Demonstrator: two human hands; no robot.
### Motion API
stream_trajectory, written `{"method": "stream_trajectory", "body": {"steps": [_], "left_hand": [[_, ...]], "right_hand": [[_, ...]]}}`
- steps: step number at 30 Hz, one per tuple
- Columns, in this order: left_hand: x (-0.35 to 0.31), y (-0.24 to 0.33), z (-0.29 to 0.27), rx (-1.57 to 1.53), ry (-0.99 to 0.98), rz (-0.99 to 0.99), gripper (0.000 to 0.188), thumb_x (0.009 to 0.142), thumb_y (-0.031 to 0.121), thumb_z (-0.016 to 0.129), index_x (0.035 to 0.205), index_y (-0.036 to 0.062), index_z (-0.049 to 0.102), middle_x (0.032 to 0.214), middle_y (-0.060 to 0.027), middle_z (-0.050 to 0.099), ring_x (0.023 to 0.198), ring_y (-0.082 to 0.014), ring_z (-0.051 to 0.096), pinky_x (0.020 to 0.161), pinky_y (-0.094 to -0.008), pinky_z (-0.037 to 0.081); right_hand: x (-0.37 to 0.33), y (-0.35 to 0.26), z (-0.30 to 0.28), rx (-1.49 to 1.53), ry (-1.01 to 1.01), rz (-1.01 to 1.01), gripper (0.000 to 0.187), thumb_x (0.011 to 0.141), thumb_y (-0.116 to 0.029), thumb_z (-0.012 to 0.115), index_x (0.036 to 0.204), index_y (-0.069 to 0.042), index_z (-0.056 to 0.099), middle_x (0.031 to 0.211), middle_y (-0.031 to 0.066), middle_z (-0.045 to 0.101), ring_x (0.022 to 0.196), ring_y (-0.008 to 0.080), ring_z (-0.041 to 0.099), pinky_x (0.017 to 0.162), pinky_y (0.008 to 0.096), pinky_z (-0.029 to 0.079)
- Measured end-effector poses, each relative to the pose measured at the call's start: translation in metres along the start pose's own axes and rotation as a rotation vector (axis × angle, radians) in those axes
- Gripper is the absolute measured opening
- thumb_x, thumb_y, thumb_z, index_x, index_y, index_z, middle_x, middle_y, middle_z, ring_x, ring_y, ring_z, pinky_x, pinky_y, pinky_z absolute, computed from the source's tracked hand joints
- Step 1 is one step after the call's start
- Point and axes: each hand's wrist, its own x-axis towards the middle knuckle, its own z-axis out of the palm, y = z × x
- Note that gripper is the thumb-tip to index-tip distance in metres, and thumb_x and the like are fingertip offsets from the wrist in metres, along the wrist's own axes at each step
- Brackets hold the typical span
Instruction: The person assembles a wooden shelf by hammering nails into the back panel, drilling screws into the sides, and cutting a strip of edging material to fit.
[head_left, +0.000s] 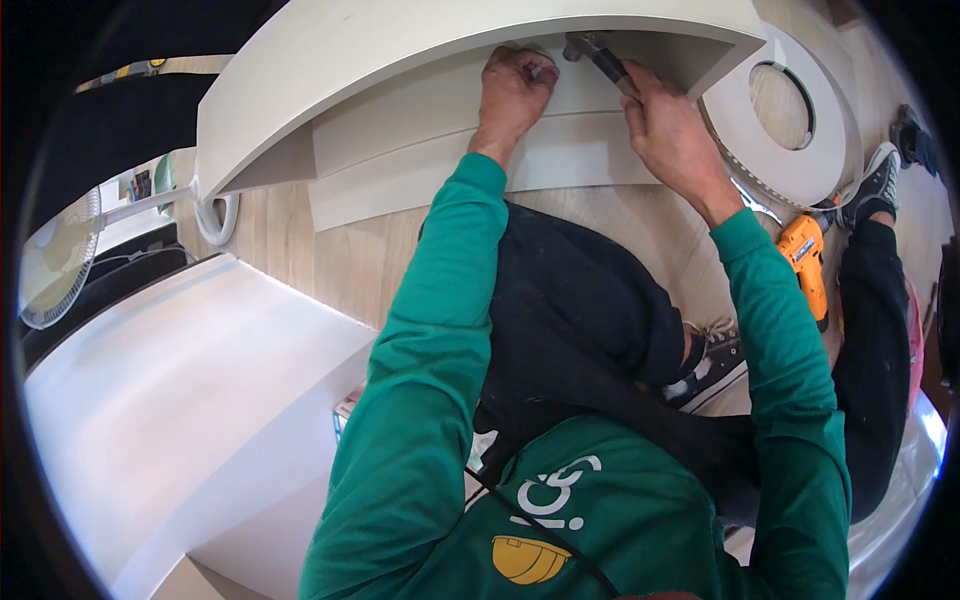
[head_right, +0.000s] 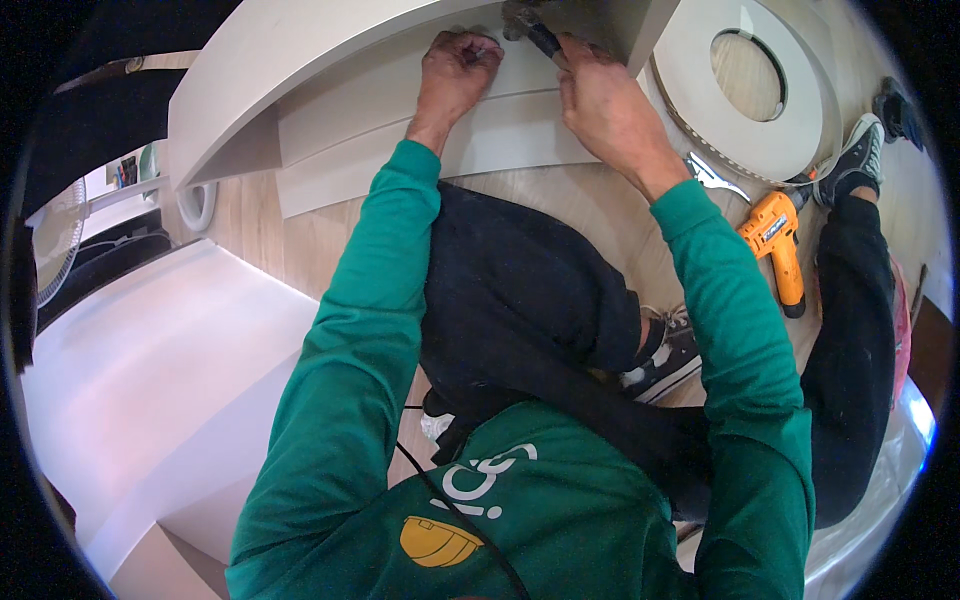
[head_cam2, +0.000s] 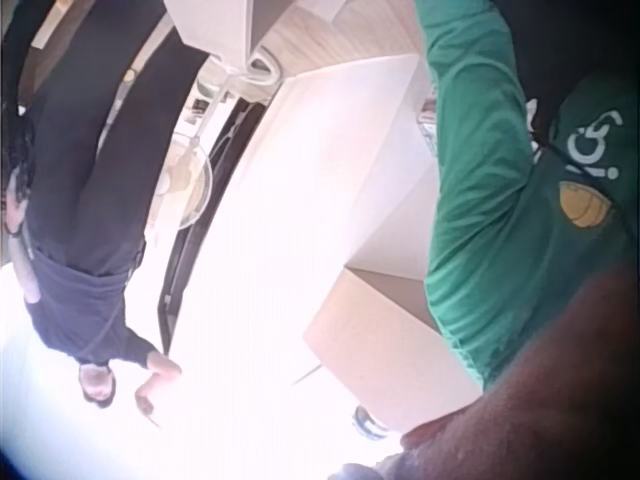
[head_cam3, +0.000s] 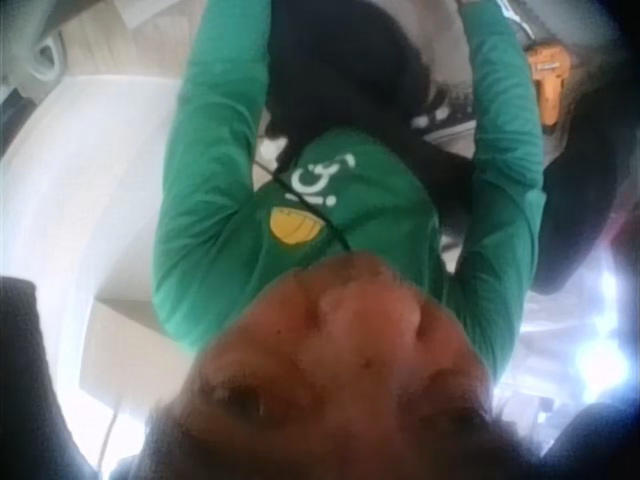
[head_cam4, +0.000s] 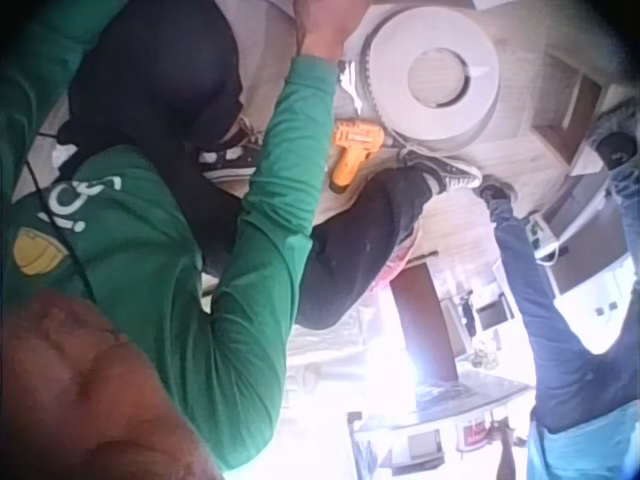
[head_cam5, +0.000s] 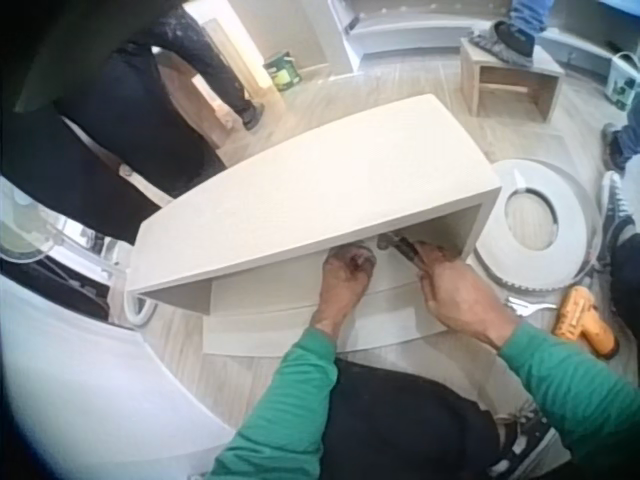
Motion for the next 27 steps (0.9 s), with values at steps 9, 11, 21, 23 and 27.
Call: {"method": "stream_trajectory", "body": {"steps": [9, 11, 21, 23, 27], "left_hand": [[-0.001, 0.003, -0.011, -0.042, -0.028, -0.076, 0.020, 0.082, 0.012, 0.080, 0.101, 0.0055, 0.077, 0.100, -0.0138, 0.069, 0.089, -0.0252, 0.071, 0.082, -0.0354, 0.059], [0.000, -0.010, -0.019, -0.084, -0.028, -0.131, 0.026, 0.083, 0.012, 0.080, 0.107, 0.0041, 0.076, 0.102, -0.0142, 0.071, 0.091, -0.0249, 0.072, 0.084, -0.0355, 0.059], [0.001, -0.005, -0.036, 0.049, -0.123, -0.231, 0.041, 0.084, 0.019, 0.081, 0.121, 0.0022, 0.071, 0.109, -0.0147, 0.074, 0.098, -0.0242, 0.072, 0.091, -0.0343, 0.057], [0.001, -0.005, -0.037, 0.064, -0.120, -0.227, 0.042, 0.084, 0.019, 0.081, 0.121, 0.0023, 0.070, 0.109, -0.0145, 0.074, 0.099, -0.0243, 0.071, 0.091, -0.0344, 0.057], [0.003, -0.002, -0.032, 0.060, -0.106, -0.245, 0.040, 0.083, 0.015, 0.081, 0.119, 0.0016, 0.070, 0.108, -0.0152, 0.073, 0.099, -0.0256, 0.071, 0.091, -0.0351, 0.057]], "right_hand": [[0.002, -0.003, 0.001, -0.016, 0.005, -0.027, 0.042, 0.096, -0.009, 0.054, 0.137, 0.003, 0.053, 0.120, 0.0327, 0.064, 0.109, 0.0490, 0.062, 0.096, 0.0543, 0.050], [0.004, -0.004, 0.004, -0.063, -0.015, -0.048, 0.042, 0.097, -0.009, 0.054, 0.137, 0.003, 0.052, 0.120, 0.0317, 0.065, 0.108, 0.0486, 0.063, 0.095, 0.0546, 0.050], [0.008, -0.002, 0.019, -0.153, -0.023, -0.117, 0.051, 0.094, -0.006, 0.054, 0.144, -0.002, 0.048, 0.124, 0.0275, 0.064, 0.106, 0.0462, 0.065, 0.092, 0.0546, 0.053], [0.007, 0.000, 0.027, -0.213, -0.079, -0.078, 0.054, 0.092, -0.004, 0.054, 0.146, -0.002, 0.047, 0.124, 0.0272, 0.064, 0.107, 0.0458, 0.065, 0.092, 0.0541, 0.054], [0.006, 0.010, 0.038, -0.290, -0.052, -0.078, 0.057, 0.090, -0.002, 0.053, 0.147, -0.002, 0.046, 0.122, 0.0268, 0.064, 0.107, 0.0452, 0.066, 0.092, 0.0536, 0.055]]}}
